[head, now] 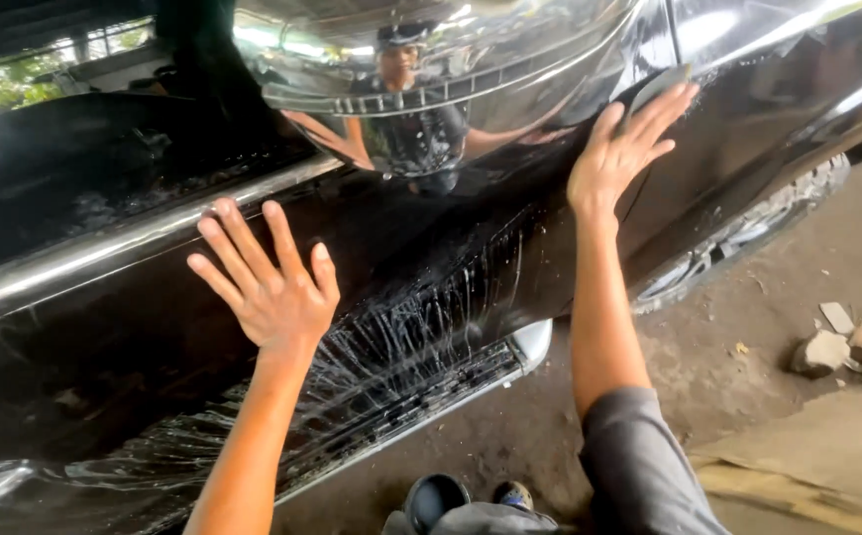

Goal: Applying a protective or tinted film to the exterior body and window of a car.

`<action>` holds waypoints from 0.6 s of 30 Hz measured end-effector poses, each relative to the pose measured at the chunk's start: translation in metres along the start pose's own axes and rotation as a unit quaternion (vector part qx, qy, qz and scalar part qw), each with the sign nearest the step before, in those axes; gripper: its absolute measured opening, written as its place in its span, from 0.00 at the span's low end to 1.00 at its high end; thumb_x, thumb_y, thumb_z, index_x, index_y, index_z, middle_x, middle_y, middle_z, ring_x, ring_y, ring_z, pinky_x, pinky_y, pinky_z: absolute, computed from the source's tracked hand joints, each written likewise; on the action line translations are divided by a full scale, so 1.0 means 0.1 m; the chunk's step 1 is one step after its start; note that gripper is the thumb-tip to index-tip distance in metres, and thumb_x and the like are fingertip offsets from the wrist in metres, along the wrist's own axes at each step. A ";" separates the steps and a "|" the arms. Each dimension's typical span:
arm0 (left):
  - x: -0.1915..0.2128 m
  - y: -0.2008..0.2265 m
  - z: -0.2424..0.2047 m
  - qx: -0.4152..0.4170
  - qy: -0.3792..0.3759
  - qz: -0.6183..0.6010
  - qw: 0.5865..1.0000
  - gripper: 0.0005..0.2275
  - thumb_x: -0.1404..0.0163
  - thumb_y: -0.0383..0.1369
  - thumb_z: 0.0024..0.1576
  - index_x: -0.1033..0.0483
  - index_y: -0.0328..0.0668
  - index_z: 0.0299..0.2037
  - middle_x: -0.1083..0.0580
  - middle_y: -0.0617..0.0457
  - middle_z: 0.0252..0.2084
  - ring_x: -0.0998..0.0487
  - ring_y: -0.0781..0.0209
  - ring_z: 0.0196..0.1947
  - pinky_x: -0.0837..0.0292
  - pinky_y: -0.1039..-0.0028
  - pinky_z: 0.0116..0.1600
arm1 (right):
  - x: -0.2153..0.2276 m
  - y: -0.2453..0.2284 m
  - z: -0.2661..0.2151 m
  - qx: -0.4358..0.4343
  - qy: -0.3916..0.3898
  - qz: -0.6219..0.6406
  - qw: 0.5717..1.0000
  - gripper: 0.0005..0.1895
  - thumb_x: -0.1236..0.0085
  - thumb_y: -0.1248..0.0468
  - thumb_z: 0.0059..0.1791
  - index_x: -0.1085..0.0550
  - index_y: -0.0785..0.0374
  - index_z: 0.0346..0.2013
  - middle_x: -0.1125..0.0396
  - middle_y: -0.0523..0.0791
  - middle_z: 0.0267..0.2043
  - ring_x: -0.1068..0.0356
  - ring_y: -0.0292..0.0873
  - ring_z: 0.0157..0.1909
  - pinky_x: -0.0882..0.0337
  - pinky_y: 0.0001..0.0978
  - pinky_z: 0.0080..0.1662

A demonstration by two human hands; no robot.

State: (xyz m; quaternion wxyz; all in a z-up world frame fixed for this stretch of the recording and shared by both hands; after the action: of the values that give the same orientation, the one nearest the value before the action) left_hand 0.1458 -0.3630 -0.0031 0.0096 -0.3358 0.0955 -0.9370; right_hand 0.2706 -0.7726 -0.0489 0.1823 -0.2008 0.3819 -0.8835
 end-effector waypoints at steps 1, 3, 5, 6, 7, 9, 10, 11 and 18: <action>-0.01 -0.01 -0.01 -0.001 0.002 -0.005 1.000 0.28 0.67 0.45 0.74 0.56 0.36 0.79 0.53 0.23 0.77 0.57 0.22 0.77 0.67 0.32 0.74 | -0.10 -0.08 -0.22 0.002 0.004 -0.003 1.000 0.36 0.61 0.60 0.66 0.66 0.66 0.82 0.75 0.60 0.87 0.73 0.60 0.88 0.73 0.70 0.78; -0.01 -0.03 0.00 -0.003 0.010 0.006 1.000 0.28 0.67 0.44 0.75 0.56 0.36 0.80 0.53 0.24 0.78 0.56 0.23 0.78 0.67 0.32 0.76 | -0.29 -0.27 -0.64 0.042 0.040 -0.079 0.995 0.36 0.61 0.62 0.66 0.69 0.68 0.79 0.76 0.61 0.83 0.75 0.60 0.84 0.67 0.63 0.79; -0.02 -0.06 -0.01 -0.010 0.006 0.004 1.000 0.28 0.67 0.45 0.75 0.56 0.36 0.80 0.53 0.23 0.78 0.56 0.23 0.78 0.67 0.32 0.75 | -0.36 -0.77 -1.56 0.105 -0.016 -0.064 0.992 0.41 0.58 0.59 0.61 0.70 0.70 0.77 0.77 0.63 0.81 0.76 0.63 0.82 0.70 0.66 0.75; -0.03 -0.06 -0.04 -0.015 -0.001 0.003 1.000 0.28 0.67 0.45 0.75 0.56 0.36 0.80 0.53 0.23 0.77 0.56 0.23 0.77 0.67 0.33 0.75 | -0.41 -1.02 -2.05 0.167 -0.076 -0.048 0.982 0.47 0.54 0.56 0.55 0.70 0.72 0.76 0.77 0.66 0.78 0.78 0.66 0.80 0.73 0.69 0.71; -0.02 -0.06 -0.05 -0.015 -0.001 0.001 1.000 0.28 0.67 0.45 0.75 0.56 0.36 0.80 0.53 0.23 0.77 0.56 0.23 0.77 0.67 0.33 0.75 | -0.39 -0.94 -1.86 0.167 -0.075 -0.050 0.982 0.47 0.54 0.56 0.55 0.70 0.72 0.76 0.77 0.66 0.78 0.78 0.66 0.80 0.73 0.69 0.71; -0.01 -0.06 -0.04 -0.031 -0.003 -0.009 0.999 0.28 0.67 0.46 0.75 0.55 0.36 0.79 0.51 0.23 0.77 0.55 0.23 0.76 0.67 0.33 0.74 | -0.28 -0.82 -1.46 0.205 -0.009 -0.080 0.975 0.43 0.56 0.59 0.57 0.67 0.67 0.78 0.77 0.62 0.81 0.78 0.61 0.84 0.72 0.66 0.76; 0.00 -0.04 -0.03 -0.035 -0.002 -0.013 0.999 0.28 0.67 0.46 0.75 0.55 0.36 0.79 0.51 0.23 0.77 0.55 0.23 0.76 0.67 0.33 0.74 | -0.25 -0.72 -1.21 0.203 -0.005 -0.084 0.976 0.43 0.56 0.59 0.57 0.67 0.67 0.78 0.77 0.62 0.81 0.78 0.61 0.84 0.72 0.66 0.76; 0.01 -0.04 -0.01 -0.030 0.005 -0.011 0.999 0.28 0.67 0.46 0.75 0.55 0.35 0.79 0.51 0.22 0.76 0.54 0.22 0.76 0.66 0.33 0.74 | -0.23 -0.60 -0.92 0.134 -0.004 -0.073 0.988 0.40 0.58 0.60 0.60 0.66 0.67 0.80 0.75 0.62 0.83 0.77 0.61 0.85 0.72 0.66 0.78; 0.05 -0.04 -0.04 -0.027 0.018 -0.016 0.999 0.28 0.67 0.45 0.75 0.54 0.36 0.79 0.49 0.22 0.76 0.52 0.21 0.76 0.64 0.33 0.75 | -0.40 -1.11 -2.29 0.141 -0.071 -0.045 0.986 0.45 0.54 0.58 0.53 0.65 0.76 0.74 0.73 0.65 0.78 0.75 0.65 0.80 0.73 0.65 0.72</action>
State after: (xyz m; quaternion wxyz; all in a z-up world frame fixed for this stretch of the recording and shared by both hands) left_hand 0.1394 -0.3586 -0.0019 -0.0159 -0.3209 0.1158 -0.9399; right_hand 0.1729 -0.5446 -0.1183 0.1957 -0.2517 0.2300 -0.9195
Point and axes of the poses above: each hand's wrist, its own z-axis towards the middle knuckle, its own x-axis out of the back of the hand, y = z × x, the point moved 4 cm from there along z, towards the middle knuckle
